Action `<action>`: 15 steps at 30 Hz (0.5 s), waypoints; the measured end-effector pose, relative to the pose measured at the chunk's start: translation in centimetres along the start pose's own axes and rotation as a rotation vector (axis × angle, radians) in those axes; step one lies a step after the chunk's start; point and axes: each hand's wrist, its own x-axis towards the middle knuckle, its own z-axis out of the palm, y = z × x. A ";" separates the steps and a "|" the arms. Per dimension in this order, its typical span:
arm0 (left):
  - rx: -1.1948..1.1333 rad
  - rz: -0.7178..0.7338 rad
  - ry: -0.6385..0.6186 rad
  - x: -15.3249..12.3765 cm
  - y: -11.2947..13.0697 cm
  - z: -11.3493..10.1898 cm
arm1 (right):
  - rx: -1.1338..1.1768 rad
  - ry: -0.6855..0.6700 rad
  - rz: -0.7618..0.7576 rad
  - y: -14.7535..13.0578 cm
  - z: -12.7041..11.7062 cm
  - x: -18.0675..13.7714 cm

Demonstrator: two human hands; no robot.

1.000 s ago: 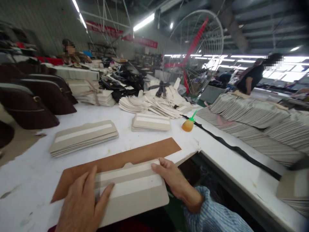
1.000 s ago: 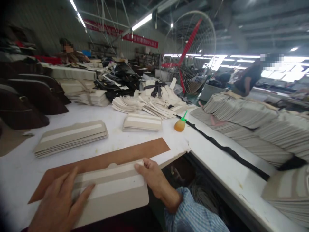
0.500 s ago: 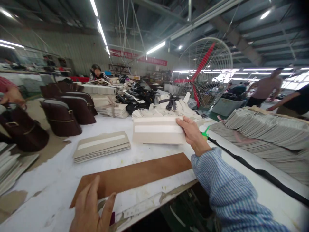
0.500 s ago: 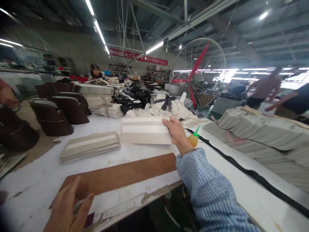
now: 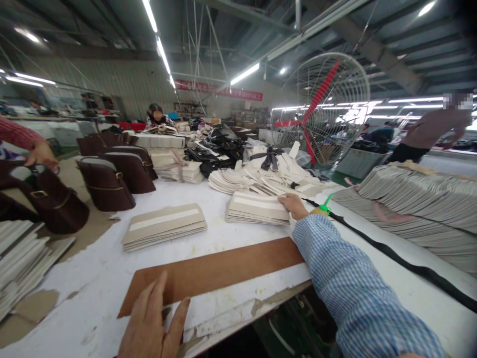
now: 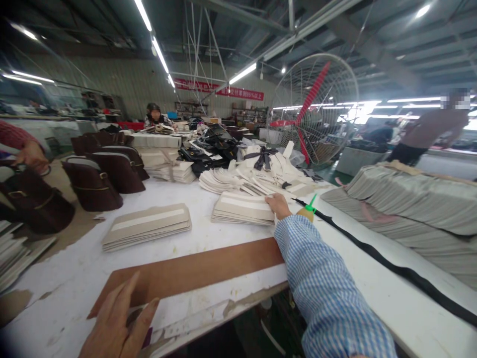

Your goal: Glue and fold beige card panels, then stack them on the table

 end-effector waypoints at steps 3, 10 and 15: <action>0.025 0.019 0.013 0.1 0.0 0.0 | -0.112 -0.003 0.016 0.6 -0.4 0.1; 0.032 0.025 0.018 0.2 1.0 -0.5 | -0.346 -0.041 -0.351 -0.9 0.9 -1.9; 0.015 -0.015 0.004 -0.3 2.3 -0.8 | -0.417 -0.237 -0.682 -1.3 2.9 -4.2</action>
